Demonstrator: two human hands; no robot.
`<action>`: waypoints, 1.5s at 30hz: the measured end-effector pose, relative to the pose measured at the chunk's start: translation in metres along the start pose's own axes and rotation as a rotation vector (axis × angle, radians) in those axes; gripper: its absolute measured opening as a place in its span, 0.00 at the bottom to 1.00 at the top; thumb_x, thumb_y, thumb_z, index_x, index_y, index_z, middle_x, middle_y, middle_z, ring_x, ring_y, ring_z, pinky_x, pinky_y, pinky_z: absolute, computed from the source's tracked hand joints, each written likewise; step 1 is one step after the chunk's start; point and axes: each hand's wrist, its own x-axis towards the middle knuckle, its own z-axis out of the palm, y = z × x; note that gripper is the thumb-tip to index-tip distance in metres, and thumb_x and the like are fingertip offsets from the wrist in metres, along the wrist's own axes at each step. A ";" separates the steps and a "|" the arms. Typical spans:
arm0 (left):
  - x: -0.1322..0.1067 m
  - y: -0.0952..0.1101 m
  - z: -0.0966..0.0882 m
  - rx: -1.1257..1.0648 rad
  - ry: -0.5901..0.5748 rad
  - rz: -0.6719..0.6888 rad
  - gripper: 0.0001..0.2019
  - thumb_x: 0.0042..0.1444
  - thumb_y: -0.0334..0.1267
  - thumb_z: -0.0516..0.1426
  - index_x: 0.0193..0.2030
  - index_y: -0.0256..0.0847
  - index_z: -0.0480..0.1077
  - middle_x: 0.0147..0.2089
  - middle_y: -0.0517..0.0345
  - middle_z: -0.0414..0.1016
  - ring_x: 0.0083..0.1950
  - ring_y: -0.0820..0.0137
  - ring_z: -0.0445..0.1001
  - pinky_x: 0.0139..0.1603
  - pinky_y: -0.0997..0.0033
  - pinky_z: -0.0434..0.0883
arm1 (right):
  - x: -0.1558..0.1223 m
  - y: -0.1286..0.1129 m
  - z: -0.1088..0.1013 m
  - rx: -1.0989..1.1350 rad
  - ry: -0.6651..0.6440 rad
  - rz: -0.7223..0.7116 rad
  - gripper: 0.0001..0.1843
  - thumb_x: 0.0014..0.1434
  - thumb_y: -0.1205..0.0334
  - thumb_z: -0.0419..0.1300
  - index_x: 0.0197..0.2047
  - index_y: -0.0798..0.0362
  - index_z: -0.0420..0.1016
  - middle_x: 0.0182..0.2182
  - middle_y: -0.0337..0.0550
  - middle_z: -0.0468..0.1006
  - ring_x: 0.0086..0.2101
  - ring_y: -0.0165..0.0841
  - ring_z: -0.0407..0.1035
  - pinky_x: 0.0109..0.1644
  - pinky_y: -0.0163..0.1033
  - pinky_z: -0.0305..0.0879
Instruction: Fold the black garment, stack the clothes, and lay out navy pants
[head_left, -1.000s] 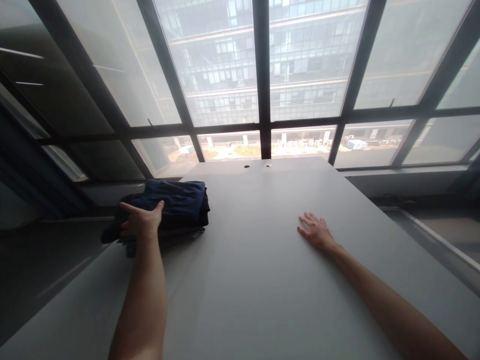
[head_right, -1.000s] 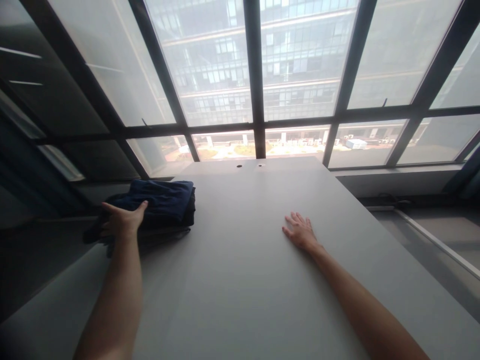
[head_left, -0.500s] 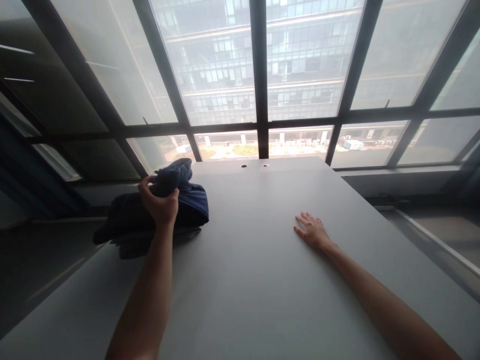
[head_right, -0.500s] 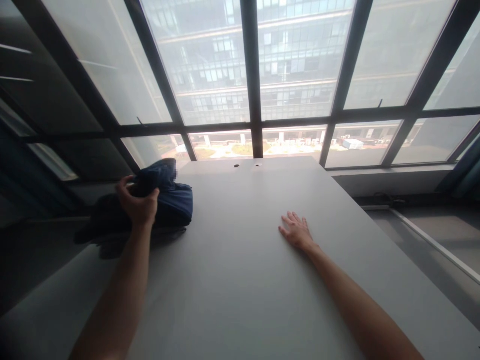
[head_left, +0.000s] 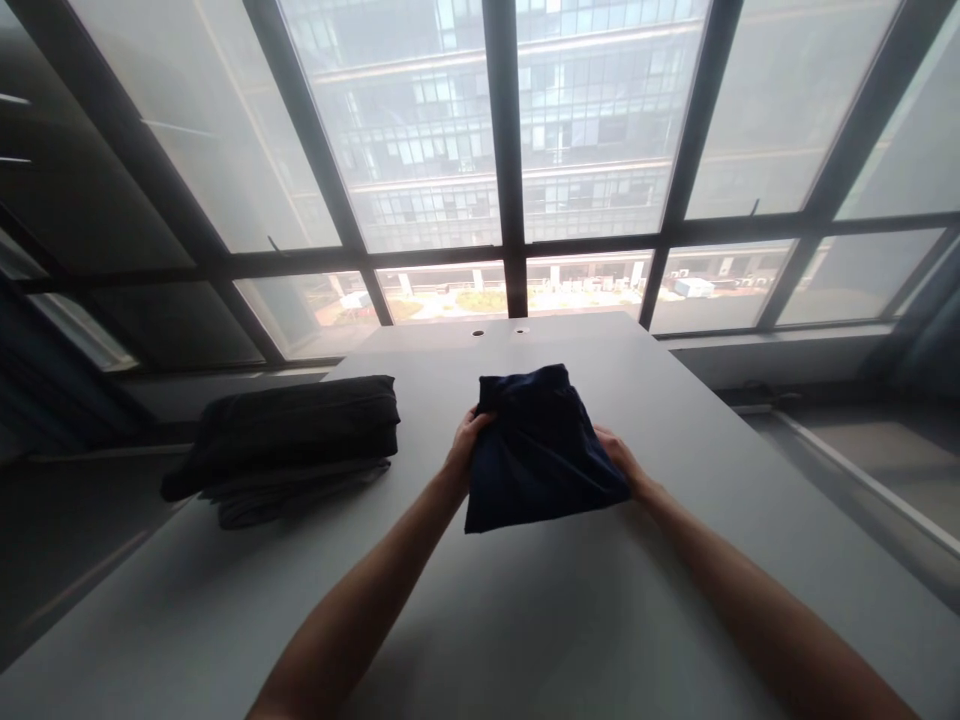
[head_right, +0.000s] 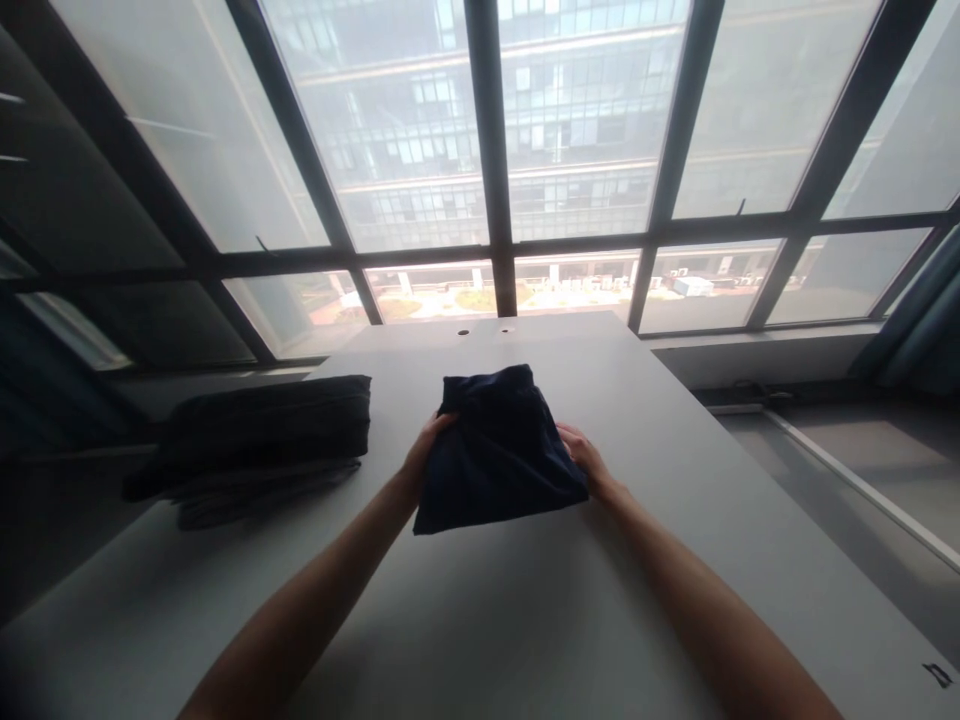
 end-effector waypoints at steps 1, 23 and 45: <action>0.001 -0.012 0.003 -0.020 -0.036 -0.033 0.24 0.52 0.44 0.65 0.55 0.41 0.71 0.48 0.50 0.81 0.47 0.56 0.80 0.51 0.57 0.78 | 0.001 0.000 0.001 0.084 0.007 -0.011 0.27 0.68 0.43 0.48 0.45 0.53 0.81 0.42 0.48 0.82 0.46 0.47 0.74 0.50 0.47 0.72; 0.025 -0.072 -0.020 0.706 0.156 0.274 0.15 0.55 0.43 0.64 0.47 0.38 0.79 0.64 0.41 0.69 0.71 0.52 0.62 0.75 0.54 0.54 | 0.008 0.005 0.013 0.128 0.032 -0.085 0.21 0.59 0.51 0.64 0.52 0.52 0.82 0.55 0.51 0.76 0.57 0.44 0.69 0.65 0.47 0.63; -0.005 -0.041 0.002 0.427 -0.231 0.310 0.31 0.54 0.44 0.67 0.62 0.43 0.63 0.44 0.55 0.81 0.43 0.62 0.79 0.46 0.64 0.73 | -0.007 -0.031 -0.004 0.692 -0.001 -0.036 0.31 0.52 0.46 0.71 0.54 0.53 0.73 0.46 0.46 0.80 0.45 0.41 0.74 0.48 0.44 0.71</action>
